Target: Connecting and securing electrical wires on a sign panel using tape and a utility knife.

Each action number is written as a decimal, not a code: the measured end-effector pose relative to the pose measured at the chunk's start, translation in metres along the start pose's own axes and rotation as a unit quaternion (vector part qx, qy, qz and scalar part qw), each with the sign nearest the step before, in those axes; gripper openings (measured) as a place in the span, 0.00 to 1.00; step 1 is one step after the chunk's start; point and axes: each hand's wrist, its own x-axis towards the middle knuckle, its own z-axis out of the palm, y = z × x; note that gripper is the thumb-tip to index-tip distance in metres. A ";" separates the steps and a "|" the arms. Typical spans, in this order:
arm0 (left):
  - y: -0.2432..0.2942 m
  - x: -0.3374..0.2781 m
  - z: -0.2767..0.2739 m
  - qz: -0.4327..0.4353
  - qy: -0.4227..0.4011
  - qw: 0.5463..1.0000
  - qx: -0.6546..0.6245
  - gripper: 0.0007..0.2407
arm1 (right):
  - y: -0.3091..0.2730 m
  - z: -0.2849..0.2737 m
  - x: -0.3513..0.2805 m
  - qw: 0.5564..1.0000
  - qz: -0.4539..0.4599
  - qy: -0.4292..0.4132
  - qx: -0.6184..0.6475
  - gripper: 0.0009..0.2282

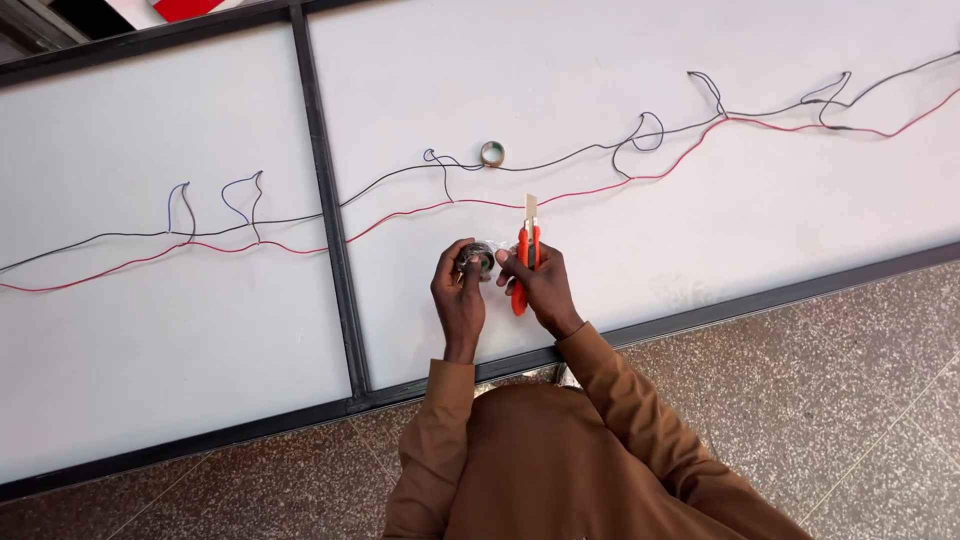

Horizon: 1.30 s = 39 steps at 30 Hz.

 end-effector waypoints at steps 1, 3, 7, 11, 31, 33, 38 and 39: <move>0.000 0.000 0.000 0.000 0.001 1.000 -0.001 0.12 | 0.002 -0.002 0.002 1.000 0.000 0.000 -0.001 0.13; 0.000 0.000 -0.003 -0.036 -0.041 0.998 -0.033 0.13 | 0.008 -0.004 0.005 0.999 0.006 0.024 0.037 0.13; -0.003 -0.001 -0.006 -0.063 -0.080 0.989 -0.105 0.16 | 0.002 -0.005 0.004 0.998 0.012 0.039 0.049 0.14; -0.031 0.002 -0.015 -0.041 -0.078 0.981 -0.175 0.22 | 0.004 -0.005 0.001 0.999 0.004 0.037 -0.027 0.13; -0.027 0.036 -0.098 -0.060 -0.052 0.944 -0.321 0.15 | -0.007 0.007 -0.013 0.997 0.038 -0.027 0.067 0.11; -0.040 0.042 -0.116 -0.065 -0.068 0.958 -0.272 0.10 | -0.003 0.006 -0.012 0.994 0.061 -0.086 0.005 0.12; -0.003 0.032 -0.138 -0.076 -0.039 0.970 -0.227 0.07 | 0.020 0.015 -0.002 0.970 0.119 -0.191 -0.091 0.11; -0.001 0.030 -0.143 -0.085 -0.031 0.974 -0.210 0.06 | 0.026 0.017 0.000 0.961 0.132 -0.216 -0.108 0.10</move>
